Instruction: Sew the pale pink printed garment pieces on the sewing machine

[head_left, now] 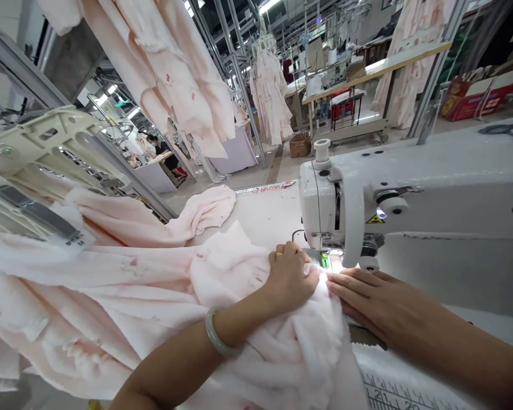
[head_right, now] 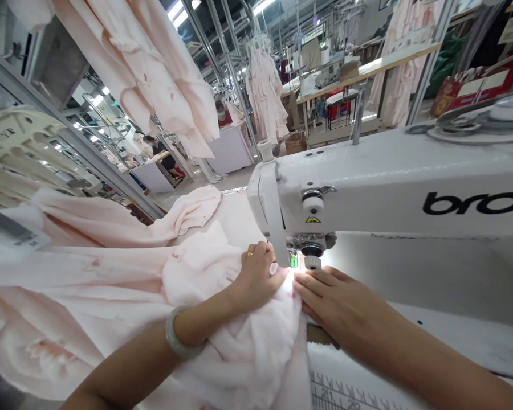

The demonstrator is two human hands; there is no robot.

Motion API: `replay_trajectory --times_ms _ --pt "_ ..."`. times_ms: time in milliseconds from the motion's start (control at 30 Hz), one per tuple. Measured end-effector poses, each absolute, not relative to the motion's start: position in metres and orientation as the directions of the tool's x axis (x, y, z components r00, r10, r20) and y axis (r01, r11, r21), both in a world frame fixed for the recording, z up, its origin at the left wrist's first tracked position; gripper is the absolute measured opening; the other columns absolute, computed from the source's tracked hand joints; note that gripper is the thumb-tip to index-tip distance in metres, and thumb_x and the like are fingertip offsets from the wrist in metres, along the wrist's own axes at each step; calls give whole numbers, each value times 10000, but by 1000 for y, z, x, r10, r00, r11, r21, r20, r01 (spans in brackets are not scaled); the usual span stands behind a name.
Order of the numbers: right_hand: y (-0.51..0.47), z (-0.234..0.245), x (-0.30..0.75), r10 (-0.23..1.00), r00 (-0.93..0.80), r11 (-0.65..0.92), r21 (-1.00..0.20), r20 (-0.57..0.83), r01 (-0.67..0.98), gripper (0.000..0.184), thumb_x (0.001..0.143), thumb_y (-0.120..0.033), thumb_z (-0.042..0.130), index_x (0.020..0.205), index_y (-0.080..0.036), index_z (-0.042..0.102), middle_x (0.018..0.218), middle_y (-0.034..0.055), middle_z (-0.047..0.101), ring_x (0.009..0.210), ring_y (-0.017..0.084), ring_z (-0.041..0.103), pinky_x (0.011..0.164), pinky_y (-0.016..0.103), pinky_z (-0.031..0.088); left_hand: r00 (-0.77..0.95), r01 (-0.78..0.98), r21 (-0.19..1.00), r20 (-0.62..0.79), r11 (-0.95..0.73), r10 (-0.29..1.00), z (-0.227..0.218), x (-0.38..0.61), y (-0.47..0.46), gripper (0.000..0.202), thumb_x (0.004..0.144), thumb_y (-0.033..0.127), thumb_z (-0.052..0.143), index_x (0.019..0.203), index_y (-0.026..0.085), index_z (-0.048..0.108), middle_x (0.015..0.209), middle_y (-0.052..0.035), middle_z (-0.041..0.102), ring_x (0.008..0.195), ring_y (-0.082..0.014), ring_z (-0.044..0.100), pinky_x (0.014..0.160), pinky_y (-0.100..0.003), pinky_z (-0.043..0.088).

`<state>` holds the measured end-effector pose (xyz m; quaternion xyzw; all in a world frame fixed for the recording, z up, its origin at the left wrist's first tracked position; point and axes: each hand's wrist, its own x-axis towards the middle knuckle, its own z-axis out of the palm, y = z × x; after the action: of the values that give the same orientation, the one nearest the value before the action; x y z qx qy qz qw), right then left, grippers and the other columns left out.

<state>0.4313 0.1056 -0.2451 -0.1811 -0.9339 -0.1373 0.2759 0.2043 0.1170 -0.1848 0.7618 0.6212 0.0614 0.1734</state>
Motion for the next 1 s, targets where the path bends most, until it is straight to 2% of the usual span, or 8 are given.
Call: replay_trajectory --times_ms 133,233,400,567,733,867,1000 --pt "103 -243 429 280 -761 885 150 585 441 360 1122 -106 365 1288 -130 683 1260 102 803 1071 234 733 1008 412 470 242 925 329 -119 -191 963 -186 208 118 80 1013 284 568 963 224 588 1303 -76 581 1307 -270 533 1214 -459 424" --pt "103 -245 429 281 -759 863 192 587 468 362 1126 -104 357 1244 -141 697 1258 97 804 1036 244 734 1011 433 441 279 919 319 -114 -231 954 -185 209 122 63 999 272 559 974 221 585 1317 -84 576 1325 -270 513 1237 -461 392" --pt "107 -249 432 270 -751 838 237 603 491 359 1134 -130 393 1256 -145 730 1259 110 805 1022 251 741 996 445 441 317 915 296 -105 -274 943 -185 211 130 88 1009 252 515 999 212 592 1311 -103 584 1324 -270 506 1233 -451 381" --pt "107 -250 434 326 -736 834 186 593 520 378 1131 -159 408 1323 -190 731 1313 94 800 1072 263 753 996 435 476 322 917 280 -101 -284 941 -184 212 135 81 988 219 505 954 215 578 1288 -111 594 1305 -280 513 1206 -462 401" --pt "104 -246 435 377 -703 825 126 603 550 387 1143 -192 415 1350 -233 739 1279 56 820 1096 271 762 1080 450 468 338 910 280 -79 -305 938 -186 211 137 87 931 166 535 867 221 558 1187 -109 611 1256 -298 523 1161 -486 433" --pt "103 -240 432 394 -668 839 48 631 542 360 1151 -221 427 1399 -250 687 1241 41 822 1025 267 771 1083 458 470 345 909 268 -50 -320 937 -188 211 140 113 889 152 568 812 226 532 1150 -109 615 1219 -305 526 1152 -500 437" --pt "101 -233 431 427 -652 831 11 627 556 334 1162 -194 390 1341 -234 668 1179 54 818 967 267 768 1085 481 459 348 909 258 -41 -327 937 -187 211 140 124 869 164 594 788 231 527 1099 -95 616 1204 -312 524 1130 -498 443"
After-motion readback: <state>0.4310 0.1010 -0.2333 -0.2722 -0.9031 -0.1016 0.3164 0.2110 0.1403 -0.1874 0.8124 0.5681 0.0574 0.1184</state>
